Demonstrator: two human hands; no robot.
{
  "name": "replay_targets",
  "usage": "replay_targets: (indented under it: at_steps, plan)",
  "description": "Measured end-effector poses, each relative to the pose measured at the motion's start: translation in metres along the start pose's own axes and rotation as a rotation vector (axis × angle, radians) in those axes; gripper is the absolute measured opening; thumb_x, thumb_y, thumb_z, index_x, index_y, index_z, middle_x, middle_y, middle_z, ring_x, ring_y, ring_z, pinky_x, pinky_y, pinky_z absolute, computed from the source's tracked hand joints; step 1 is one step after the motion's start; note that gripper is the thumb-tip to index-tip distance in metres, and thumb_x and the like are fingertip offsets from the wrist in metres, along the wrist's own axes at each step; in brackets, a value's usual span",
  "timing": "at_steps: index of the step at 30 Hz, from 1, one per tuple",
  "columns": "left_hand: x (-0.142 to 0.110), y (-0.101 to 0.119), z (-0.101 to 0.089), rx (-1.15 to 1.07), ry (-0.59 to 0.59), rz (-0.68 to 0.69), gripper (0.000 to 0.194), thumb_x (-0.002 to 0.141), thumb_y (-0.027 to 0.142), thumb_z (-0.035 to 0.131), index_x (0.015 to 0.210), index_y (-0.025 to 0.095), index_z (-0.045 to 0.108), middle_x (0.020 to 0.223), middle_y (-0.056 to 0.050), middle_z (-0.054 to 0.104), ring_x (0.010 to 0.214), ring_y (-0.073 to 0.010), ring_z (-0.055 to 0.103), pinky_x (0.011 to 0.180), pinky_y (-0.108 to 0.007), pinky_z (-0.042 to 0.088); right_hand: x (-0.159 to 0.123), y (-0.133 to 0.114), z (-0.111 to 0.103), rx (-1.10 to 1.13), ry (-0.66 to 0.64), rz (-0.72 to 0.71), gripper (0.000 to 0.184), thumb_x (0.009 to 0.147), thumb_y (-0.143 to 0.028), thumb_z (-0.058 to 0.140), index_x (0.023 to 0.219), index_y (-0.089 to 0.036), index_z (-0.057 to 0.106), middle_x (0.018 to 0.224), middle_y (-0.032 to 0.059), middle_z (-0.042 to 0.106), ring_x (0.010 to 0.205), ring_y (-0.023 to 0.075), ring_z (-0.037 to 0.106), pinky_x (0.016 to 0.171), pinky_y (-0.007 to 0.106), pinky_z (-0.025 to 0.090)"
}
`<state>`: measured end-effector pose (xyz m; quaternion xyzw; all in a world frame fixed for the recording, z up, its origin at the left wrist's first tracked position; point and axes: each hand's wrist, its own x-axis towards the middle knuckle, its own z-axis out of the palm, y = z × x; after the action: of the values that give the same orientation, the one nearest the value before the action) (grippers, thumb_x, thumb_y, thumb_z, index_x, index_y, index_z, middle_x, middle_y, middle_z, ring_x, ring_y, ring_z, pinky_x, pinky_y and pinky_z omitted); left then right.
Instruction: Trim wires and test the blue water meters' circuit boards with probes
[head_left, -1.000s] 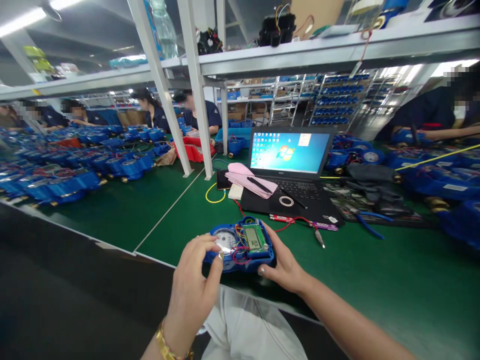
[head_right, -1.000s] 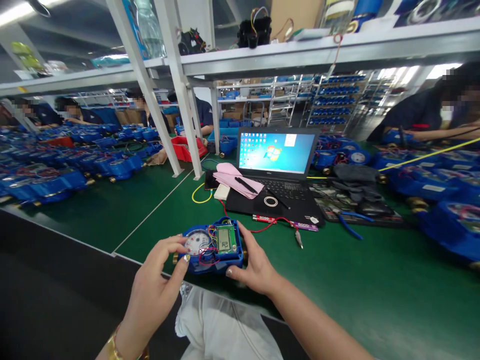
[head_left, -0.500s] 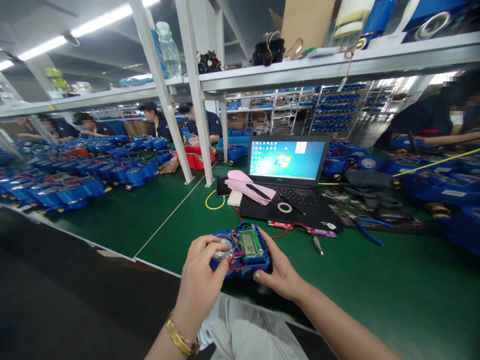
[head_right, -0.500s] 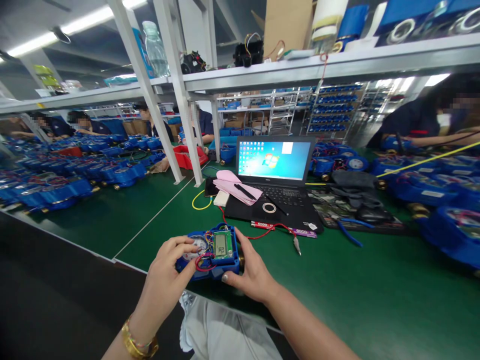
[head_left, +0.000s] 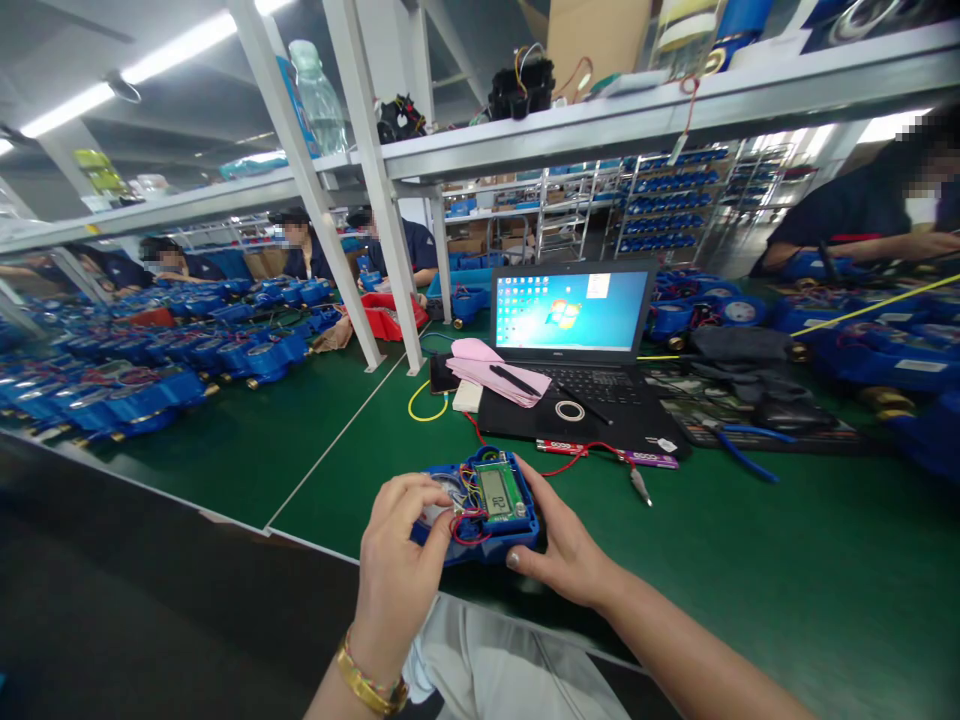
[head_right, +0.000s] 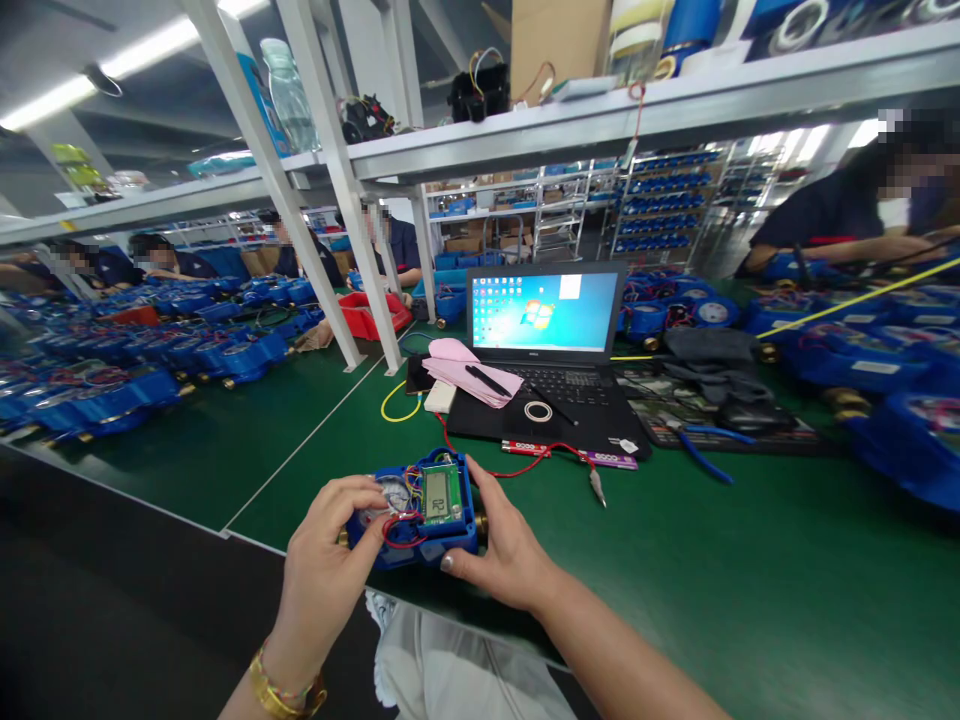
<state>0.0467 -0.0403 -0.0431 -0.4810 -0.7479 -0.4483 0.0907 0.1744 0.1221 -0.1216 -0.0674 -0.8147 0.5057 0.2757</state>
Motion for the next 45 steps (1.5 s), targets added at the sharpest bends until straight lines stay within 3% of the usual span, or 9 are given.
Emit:
replay_targets:
  at_steps: [17, 25, 29, 33, 37, 39, 45]
  plan:
    - [0.004, 0.0, 0.001, 0.045, 0.028, 0.185, 0.011, 0.084, 0.01, 0.054, 0.083, 0.021, 0.057, 0.088, -0.001, 0.057, 0.088, -0.0129, 0.054, 0.079, -0.026, 0.045, 0.0, -0.005, -0.002, -0.023, -0.002, -0.016, 0.095, 0.074, -0.06, 0.061, 0.145, -0.018, 0.014, 0.145, 0.0153, 0.033, 0.132, 0.0306, 0.035, 0.108, 0.047, 0.031]
    - [0.009, -0.001, -0.004, 0.063, -0.033, 0.237, 0.014, 0.087, 0.009, 0.044, 0.084, 0.02, 0.053, 0.087, -0.003, 0.058, 0.088, -0.0151, 0.055, 0.081, -0.028, 0.045, 0.003, -0.008, -0.003, -0.028, 0.0, 0.007, 0.096, 0.072, -0.061, 0.063, 0.145, -0.018, 0.016, 0.143, 0.0163, 0.035, 0.13, 0.0319, 0.037, 0.107, 0.048, 0.031]
    - [0.014, -0.003, -0.01, -0.028, -0.114, 0.145, 0.014, 0.088, 0.013, 0.041, 0.082, 0.02, 0.051, 0.085, -0.003, 0.056, 0.085, -0.0162, 0.053, 0.077, -0.029, 0.043, 0.002, -0.007, -0.003, -0.011, -0.004, 0.009, 0.095, 0.073, -0.057, 0.064, 0.144, -0.019, 0.016, 0.144, 0.0156, 0.035, 0.129, 0.0317, 0.038, 0.107, 0.048, 0.032]
    - [0.021, -0.007, -0.02, -0.283, -0.305, -0.051, 0.014, 0.088, 0.024, 0.042, 0.076, 0.02, 0.049, 0.085, -0.004, 0.052, 0.085, -0.0178, 0.052, 0.076, -0.029, 0.043, 0.003, -0.007, -0.002, 0.006, -0.011, 0.022, 0.095, 0.072, -0.055, 0.065, 0.144, -0.018, 0.016, 0.144, 0.0161, 0.035, 0.13, 0.0316, 0.037, 0.107, 0.048, 0.031]
    - [0.025, -0.008, -0.023, -0.394, -0.419, -0.133, 0.019, 0.087, 0.032, 0.042, 0.072, 0.02, 0.046, 0.087, -0.005, 0.05, 0.087, -0.0192, 0.05, 0.077, -0.029, 0.041, 0.004, -0.008, -0.002, 0.003, -0.006, 0.02, 0.095, 0.072, -0.056, 0.066, 0.144, -0.017, 0.016, 0.144, 0.0168, 0.034, 0.13, 0.0322, 0.036, 0.108, 0.05, 0.03]
    - [0.025, -0.008, -0.02, -0.386, -0.396, -0.145, 0.021, 0.086, 0.034, 0.043, 0.07, 0.02, 0.045, 0.086, -0.004, 0.05, 0.087, -0.0188, 0.049, 0.077, -0.029, 0.041, 0.004, -0.009, -0.002, 0.006, -0.001, 0.012, 0.096, 0.071, -0.056, 0.066, 0.144, -0.017, 0.017, 0.144, 0.0169, 0.033, 0.131, 0.0325, 0.036, 0.107, 0.05, 0.03]
    - [0.018, -0.011, -0.004, -0.307, -0.156, -0.156, 0.025, 0.086, 0.033, 0.045, 0.065, 0.02, 0.044, 0.08, -0.003, 0.05, 0.084, -0.0186, 0.05, 0.075, -0.028, 0.04, 0.004, -0.006, -0.001, -0.009, 0.018, 0.004, 0.1, 0.068, -0.063, 0.066, 0.145, -0.021, 0.018, 0.143, 0.0144, 0.036, 0.13, 0.0323, 0.037, 0.106, 0.047, 0.033]
